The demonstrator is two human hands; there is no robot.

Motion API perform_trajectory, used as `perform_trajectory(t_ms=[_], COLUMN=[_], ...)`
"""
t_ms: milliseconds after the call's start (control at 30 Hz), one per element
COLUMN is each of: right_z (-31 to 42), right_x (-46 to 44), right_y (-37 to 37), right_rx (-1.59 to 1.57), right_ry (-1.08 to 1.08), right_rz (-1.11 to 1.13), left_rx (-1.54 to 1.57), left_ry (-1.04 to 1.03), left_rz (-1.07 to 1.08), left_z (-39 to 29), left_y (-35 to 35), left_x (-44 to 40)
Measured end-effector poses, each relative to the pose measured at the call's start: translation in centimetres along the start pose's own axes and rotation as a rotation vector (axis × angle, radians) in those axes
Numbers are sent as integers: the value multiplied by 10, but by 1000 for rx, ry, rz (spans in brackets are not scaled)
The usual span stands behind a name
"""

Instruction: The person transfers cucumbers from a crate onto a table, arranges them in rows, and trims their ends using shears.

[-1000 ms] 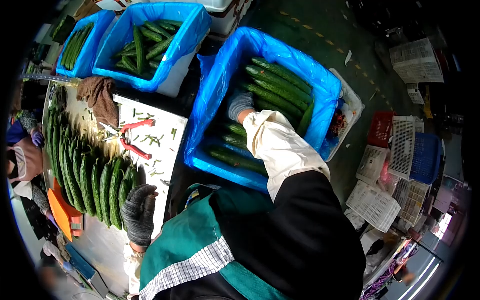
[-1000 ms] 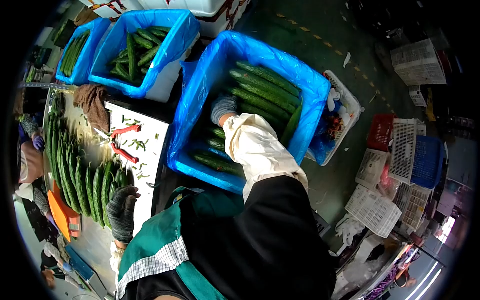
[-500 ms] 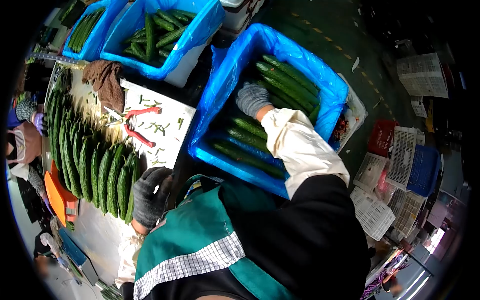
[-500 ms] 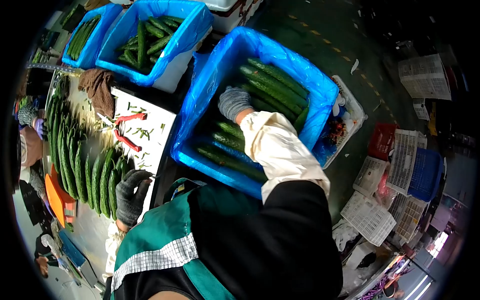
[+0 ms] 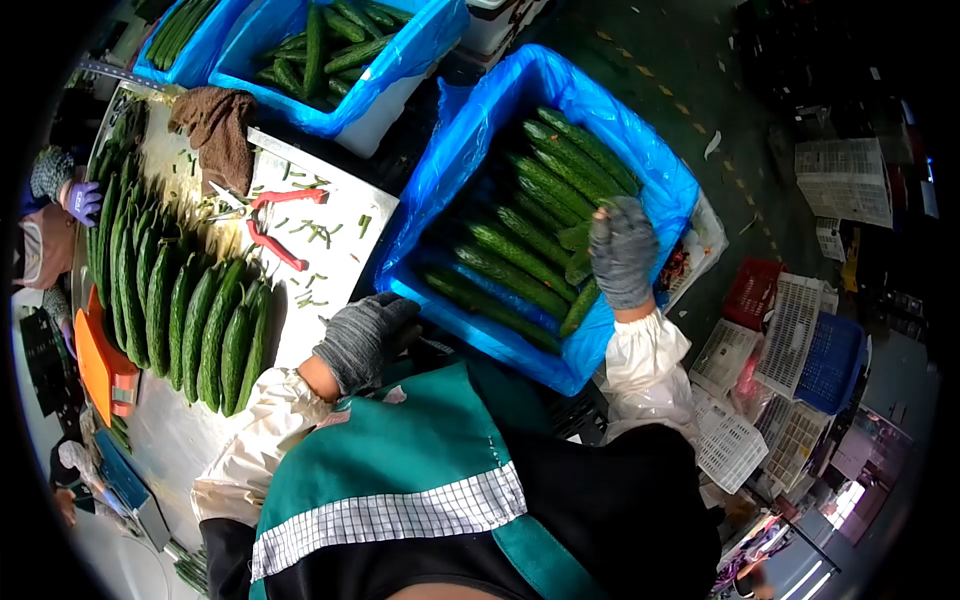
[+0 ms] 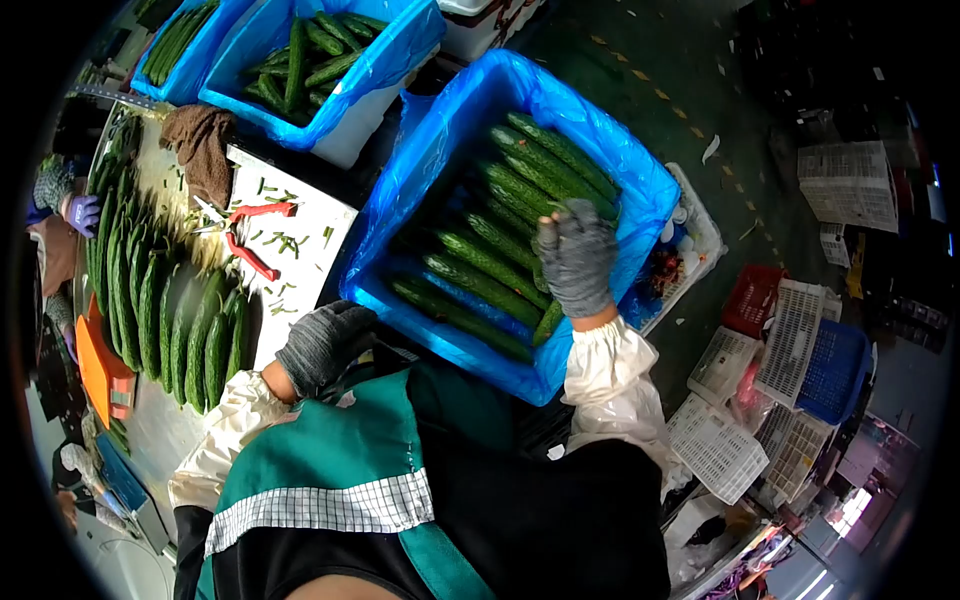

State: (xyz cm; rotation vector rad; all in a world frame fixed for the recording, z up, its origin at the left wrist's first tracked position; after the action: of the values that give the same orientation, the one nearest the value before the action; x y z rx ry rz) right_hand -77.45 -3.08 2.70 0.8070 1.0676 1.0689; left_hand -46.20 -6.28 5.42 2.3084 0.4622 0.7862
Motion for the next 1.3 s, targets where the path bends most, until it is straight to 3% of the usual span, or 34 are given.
perform_trajectory(t_ms=[167,267,300,367,433,500,567,633,833,900,967,1033,1200,1300], right_z=[-15,-22,-26,-32,-44,-43,-38,-40,-33,-30,-26,-28,-17,-18], right_x=[20,31,32,29,32,28,21,17,-1,-7,-12,-17,-30,-39], right_y=[31,47,54,70,82,90,97,104,116,118,122,122,113,107], right_rx=[-339,-909,-905,-1311,-1346,-1785,-1705,-1741,-1800,-1923,-1924,-1870,-1883,-1877], right_ry=[-169,-320,-318,-152,-197,-156,-77,33,122,75,82,80,-34,-127], right_rz=[-161,-396,-397,-441,-396,-395,-402,-259,-65,-56,-25,29,-48,-52], left_rx=[-34,-21,-19,-19,-10,0,48,103,249,493,508,434,724,916], left_ry=[-9,28,24,-7,-32,-54,-8,-23,-42,-125,-213,-481,-485,-477], left_rz=[31,11,9,-16,-35,-60,-8,-12,-38,-180,-235,-475,-235,-221], left_z=[-3,0,1,1,8,9,7,8,6,-5,-8,-10,-19,-12], left_y=[4,3,3,3,-3,-3,-1,2,9,17,20,19,28,20], left_x=[-5,-5,-4,-3,-3,-1,2,4,-3,-5,-13,-24,-42,-55])
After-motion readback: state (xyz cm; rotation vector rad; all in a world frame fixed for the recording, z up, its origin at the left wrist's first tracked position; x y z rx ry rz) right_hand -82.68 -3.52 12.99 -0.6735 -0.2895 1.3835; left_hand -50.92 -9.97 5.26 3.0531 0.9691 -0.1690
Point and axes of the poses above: each hand's wrist, its own x-axis away from the middle knuckle, its own y-axis out of the back of the hand, z = x × y, the point moved 1 cm from there along -x, towards the middle knuckle, and after that the axes turned 9 degrees about z, right-handed, at the moved point
